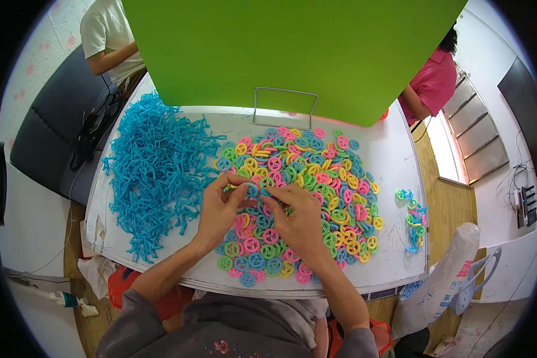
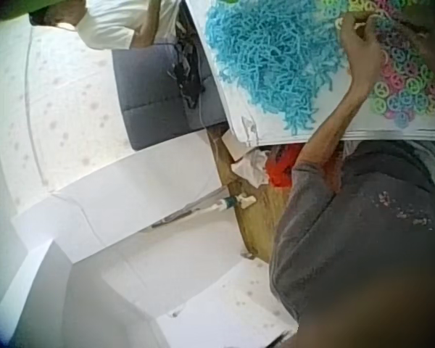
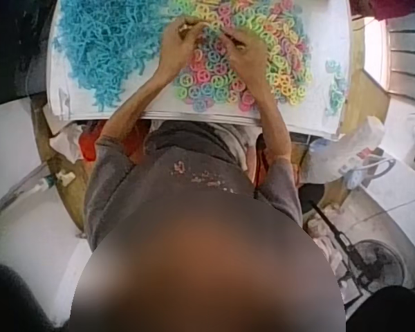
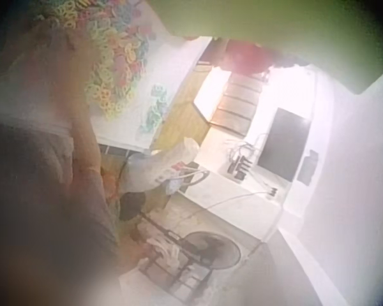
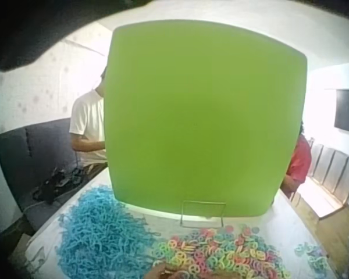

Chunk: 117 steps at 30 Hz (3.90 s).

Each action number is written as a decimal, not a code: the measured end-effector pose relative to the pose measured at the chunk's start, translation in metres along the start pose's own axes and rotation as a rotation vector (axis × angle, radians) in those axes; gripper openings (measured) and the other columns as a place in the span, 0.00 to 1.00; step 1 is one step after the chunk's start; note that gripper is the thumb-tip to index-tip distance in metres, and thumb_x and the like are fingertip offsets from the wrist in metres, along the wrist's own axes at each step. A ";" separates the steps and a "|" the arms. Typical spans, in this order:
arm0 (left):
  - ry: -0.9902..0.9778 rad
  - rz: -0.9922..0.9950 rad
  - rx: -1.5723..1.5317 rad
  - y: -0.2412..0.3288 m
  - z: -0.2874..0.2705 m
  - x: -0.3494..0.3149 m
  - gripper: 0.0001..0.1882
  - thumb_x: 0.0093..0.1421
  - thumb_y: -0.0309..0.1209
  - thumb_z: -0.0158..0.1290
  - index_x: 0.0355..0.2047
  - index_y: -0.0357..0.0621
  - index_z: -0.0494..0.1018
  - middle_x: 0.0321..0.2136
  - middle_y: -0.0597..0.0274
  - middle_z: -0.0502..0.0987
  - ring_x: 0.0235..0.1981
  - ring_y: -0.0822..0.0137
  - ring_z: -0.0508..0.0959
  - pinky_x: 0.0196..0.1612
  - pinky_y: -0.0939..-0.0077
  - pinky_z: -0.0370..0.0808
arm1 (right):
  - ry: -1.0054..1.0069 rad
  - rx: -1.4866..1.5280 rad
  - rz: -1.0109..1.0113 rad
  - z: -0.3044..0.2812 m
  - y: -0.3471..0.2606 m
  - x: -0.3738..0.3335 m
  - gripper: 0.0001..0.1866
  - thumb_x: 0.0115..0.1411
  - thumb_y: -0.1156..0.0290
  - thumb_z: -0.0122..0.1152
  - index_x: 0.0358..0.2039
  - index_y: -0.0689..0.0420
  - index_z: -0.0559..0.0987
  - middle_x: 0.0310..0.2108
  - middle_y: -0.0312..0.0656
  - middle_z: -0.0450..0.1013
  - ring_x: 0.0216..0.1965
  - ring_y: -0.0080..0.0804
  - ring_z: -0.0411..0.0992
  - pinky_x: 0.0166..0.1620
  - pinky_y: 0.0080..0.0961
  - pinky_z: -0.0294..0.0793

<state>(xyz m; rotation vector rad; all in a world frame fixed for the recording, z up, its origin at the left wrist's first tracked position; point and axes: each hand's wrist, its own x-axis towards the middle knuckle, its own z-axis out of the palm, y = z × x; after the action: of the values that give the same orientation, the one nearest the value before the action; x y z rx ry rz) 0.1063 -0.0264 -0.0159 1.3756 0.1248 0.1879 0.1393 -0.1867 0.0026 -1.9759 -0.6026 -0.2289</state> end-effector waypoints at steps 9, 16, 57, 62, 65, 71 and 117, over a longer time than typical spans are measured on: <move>-0.084 -0.162 -0.222 -0.004 -0.003 0.000 0.08 0.65 0.30 0.48 0.39 0.37 0.72 0.36 0.63 0.75 0.35 0.73 0.77 0.40 0.76 0.79 | -0.019 0.194 0.123 0.003 0.003 0.000 0.08 0.53 0.79 0.64 0.35 0.64 0.81 0.24 0.39 0.74 0.27 0.24 0.72 0.31 0.19 0.69; -0.002 -0.052 -0.145 -0.009 0.002 -0.006 0.04 0.64 0.25 0.49 0.35 0.35 0.71 0.33 0.64 0.74 0.34 0.74 0.76 0.40 0.77 0.80 | -0.036 0.238 0.244 0.007 0.004 -0.004 0.07 0.56 0.76 0.63 0.36 0.63 0.81 0.27 0.38 0.75 0.27 0.19 0.71 0.30 0.16 0.69; 0.020 0.188 0.097 -0.015 0.009 -0.010 0.12 0.63 0.19 0.45 0.45 0.33 0.74 0.36 0.61 0.68 0.32 0.75 0.74 0.37 0.80 0.80 | -0.121 0.231 0.452 0.006 0.008 -0.002 0.10 0.56 0.74 0.63 0.38 0.65 0.81 0.26 0.36 0.76 0.25 0.17 0.71 0.28 0.15 0.68; 0.061 0.128 0.067 -0.007 0.012 -0.013 0.11 0.62 0.17 0.45 0.42 0.32 0.74 0.34 0.61 0.68 0.30 0.74 0.74 0.36 0.79 0.81 | -0.129 0.433 0.450 0.003 0.011 0.000 0.11 0.57 0.73 0.63 0.38 0.66 0.81 0.26 0.36 0.76 0.26 0.17 0.71 0.30 0.13 0.68; 0.045 0.137 -0.021 -0.013 0.010 -0.013 0.11 0.62 0.17 0.45 0.42 0.32 0.74 0.34 0.60 0.68 0.30 0.74 0.74 0.36 0.79 0.81 | -0.132 0.453 0.459 0.002 0.006 0.000 0.11 0.57 0.73 0.63 0.38 0.67 0.81 0.26 0.35 0.76 0.27 0.16 0.70 0.31 0.13 0.67; 0.028 0.199 0.160 -0.004 0.012 -0.013 0.12 0.62 0.18 0.46 0.45 0.31 0.73 0.34 0.63 0.67 0.31 0.77 0.72 0.32 0.84 0.75 | -0.071 0.378 0.379 0.007 0.018 -0.006 0.11 0.59 0.70 0.61 0.36 0.66 0.81 0.22 0.35 0.76 0.22 0.13 0.68 0.24 0.13 0.63; -0.069 0.089 -0.086 0.007 0.000 -0.006 0.11 0.60 0.15 0.48 0.43 0.32 0.67 0.40 0.55 0.73 0.40 0.68 0.77 0.43 0.74 0.79 | -0.069 0.449 0.220 -0.004 0.005 0.004 0.22 0.50 0.83 0.65 0.48 0.66 0.74 0.44 0.46 0.75 0.38 0.26 0.75 0.40 0.21 0.77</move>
<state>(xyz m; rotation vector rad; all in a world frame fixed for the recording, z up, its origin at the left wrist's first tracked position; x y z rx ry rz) 0.1005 -0.0265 -0.0088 1.3013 -0.0015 0.2175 0.1456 -0.1910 0.0025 -1.6004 -0.4300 0.1055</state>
